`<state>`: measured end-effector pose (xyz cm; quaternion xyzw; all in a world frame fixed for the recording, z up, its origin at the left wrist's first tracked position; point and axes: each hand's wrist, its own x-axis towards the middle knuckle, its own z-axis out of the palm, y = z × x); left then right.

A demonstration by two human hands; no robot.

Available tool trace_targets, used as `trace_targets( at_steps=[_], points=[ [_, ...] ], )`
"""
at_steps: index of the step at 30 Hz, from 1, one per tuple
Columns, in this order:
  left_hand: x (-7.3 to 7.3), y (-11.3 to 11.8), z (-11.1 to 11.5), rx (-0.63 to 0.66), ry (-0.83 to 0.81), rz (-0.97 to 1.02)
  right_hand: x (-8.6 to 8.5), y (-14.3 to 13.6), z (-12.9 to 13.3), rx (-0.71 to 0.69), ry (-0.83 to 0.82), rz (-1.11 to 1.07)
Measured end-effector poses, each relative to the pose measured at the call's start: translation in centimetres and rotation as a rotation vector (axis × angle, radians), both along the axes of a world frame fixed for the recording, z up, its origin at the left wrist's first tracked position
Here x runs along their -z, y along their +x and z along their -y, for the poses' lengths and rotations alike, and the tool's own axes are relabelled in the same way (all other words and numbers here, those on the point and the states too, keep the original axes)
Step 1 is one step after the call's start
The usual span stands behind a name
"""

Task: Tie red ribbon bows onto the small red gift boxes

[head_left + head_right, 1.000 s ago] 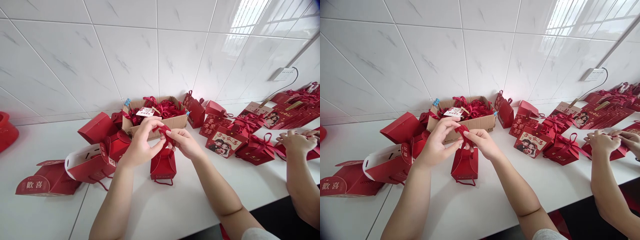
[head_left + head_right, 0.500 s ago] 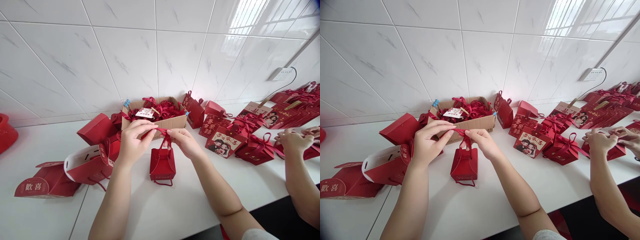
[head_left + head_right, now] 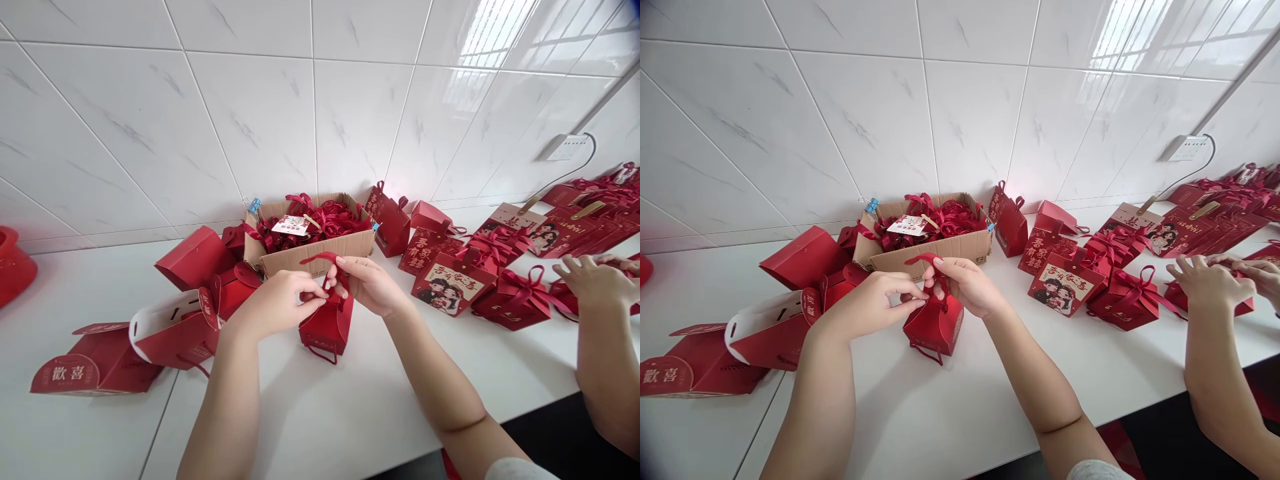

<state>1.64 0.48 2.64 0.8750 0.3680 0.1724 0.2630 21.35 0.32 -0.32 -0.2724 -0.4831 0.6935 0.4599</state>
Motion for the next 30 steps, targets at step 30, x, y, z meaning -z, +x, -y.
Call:
trace_targets(
  at_steps=[30],
  points=[
    [1.0,-1.6,-3.2,-0.443,-0.356,0.421,-1.8,3.4,1.6,0.104,0.804,0.836]
  ],
)
